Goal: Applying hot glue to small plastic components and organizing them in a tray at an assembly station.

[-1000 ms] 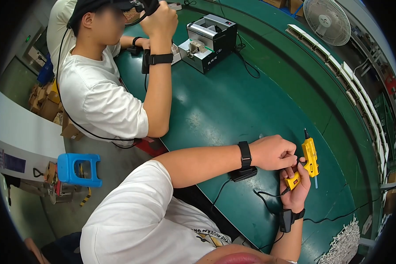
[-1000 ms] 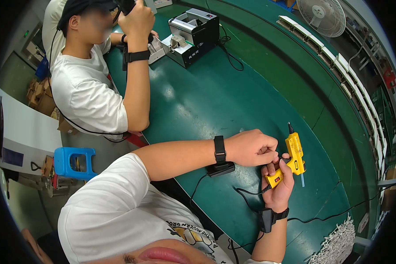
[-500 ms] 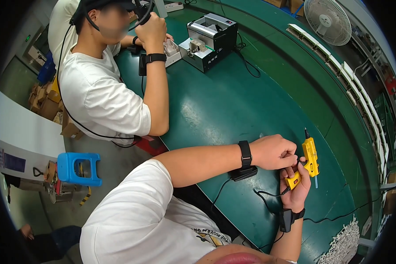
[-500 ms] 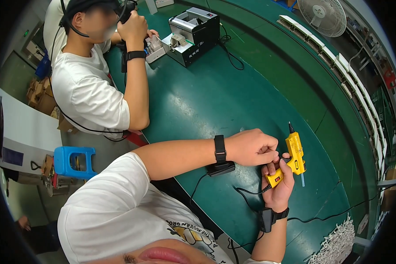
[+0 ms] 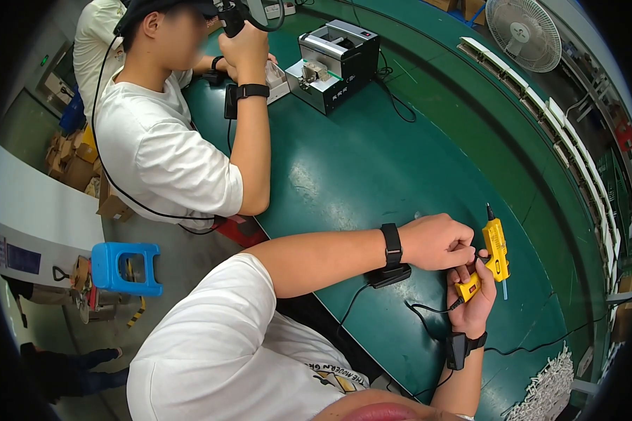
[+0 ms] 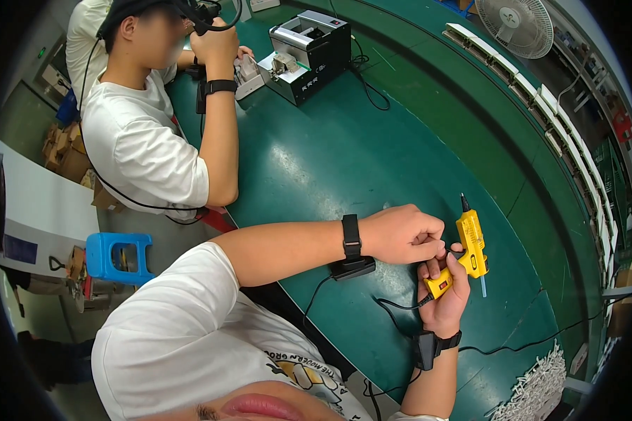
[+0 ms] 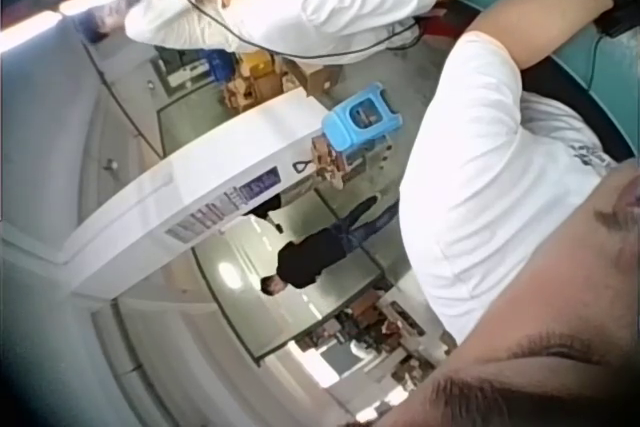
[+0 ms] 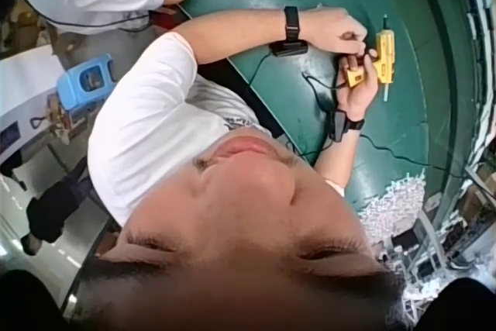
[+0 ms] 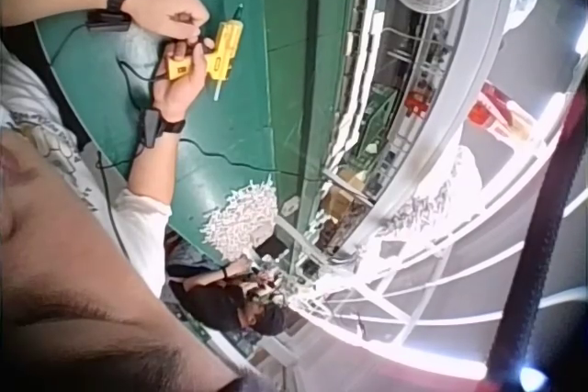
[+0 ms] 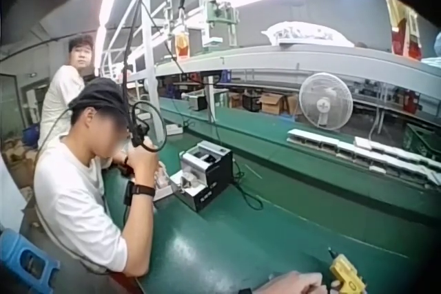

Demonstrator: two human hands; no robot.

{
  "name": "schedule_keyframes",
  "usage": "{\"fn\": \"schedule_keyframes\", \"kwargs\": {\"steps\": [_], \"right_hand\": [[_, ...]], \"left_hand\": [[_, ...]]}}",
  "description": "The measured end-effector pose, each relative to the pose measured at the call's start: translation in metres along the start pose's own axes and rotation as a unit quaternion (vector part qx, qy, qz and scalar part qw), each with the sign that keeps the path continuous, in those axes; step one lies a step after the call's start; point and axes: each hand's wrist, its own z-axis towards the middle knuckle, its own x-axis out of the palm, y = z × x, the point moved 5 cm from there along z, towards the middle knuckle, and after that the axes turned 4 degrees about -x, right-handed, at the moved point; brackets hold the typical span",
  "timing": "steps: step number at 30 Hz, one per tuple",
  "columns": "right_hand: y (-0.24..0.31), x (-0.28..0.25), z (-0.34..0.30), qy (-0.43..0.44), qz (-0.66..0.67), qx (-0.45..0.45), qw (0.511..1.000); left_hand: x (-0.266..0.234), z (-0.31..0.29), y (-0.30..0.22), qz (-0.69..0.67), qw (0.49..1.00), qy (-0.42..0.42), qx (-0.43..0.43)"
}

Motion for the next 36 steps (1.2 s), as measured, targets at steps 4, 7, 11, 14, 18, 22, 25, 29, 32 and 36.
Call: {"fn": "schedule_keyframes", "kwargs": {"steps": [4,7,11,14,18,22,25,29,32,36], "right_hand": [[0.0005,0.0009,-0.0006,-0.003,0.0,0.0,1.0],[0.0005,0.0018,-0.001,-0.004,0.0,0.0,1.0],[0.0009,0.0026,-0.0011,-0.005,0.0,0.0,1.0],[0.0011,0.0028,-0.0008,-0.005,0.0,0.001,1.0],[0.0018,0.0018,-0.0008,-0.005,0.0,0.001,1.0],[0.0019,0.0014,-0.0005,-0.003,0.0,-0.002,1.0],[0.0007,0.0012,-0.0008,-0.004,-0.002,-0.001,1.0],[0.0015,-0.0006,-0.0023,-0.007,-0.002,0.0,1.0],[0.0022,-0.0007,-0.0015,-0.004,0.001,0.001,1.0],[-0.0006,0.0011,0.0007,0.001,0.006,0.005,1.0]], "left_hand": [[0.0004,0.0003,0.0003,0.0,1.0,-0.001,-0.001],[-0.0005,0.0002,-0.0009,0.004,1.0,0.001,-0.002],[-0.0005,0.0003,-0.0007,0.005,1.0,0.001,-0.004],[-0.0002,0.0007,0.0004,0.005,1.0,0.001,-0.003],[-0.0003,0.0009,-0.002,0.007,1.0,0.0,-0.003],[-0.0001,0.0013,-0.0021,0.009,1.0,0.0,-0.004],[0.0008,0.0005,0.0001,0.005,1.0,-0.002,-0.002],[0.0013,0.0001,-0.0028,0.006,1.0,0.0,-0.003],[0.0004,0.0005,-0.0038,0.007,1.0,-0.003,-0.002],[-0.0036,-0.0011,-0.0024,0.005,1.0,-0.017,-0.001]]}}
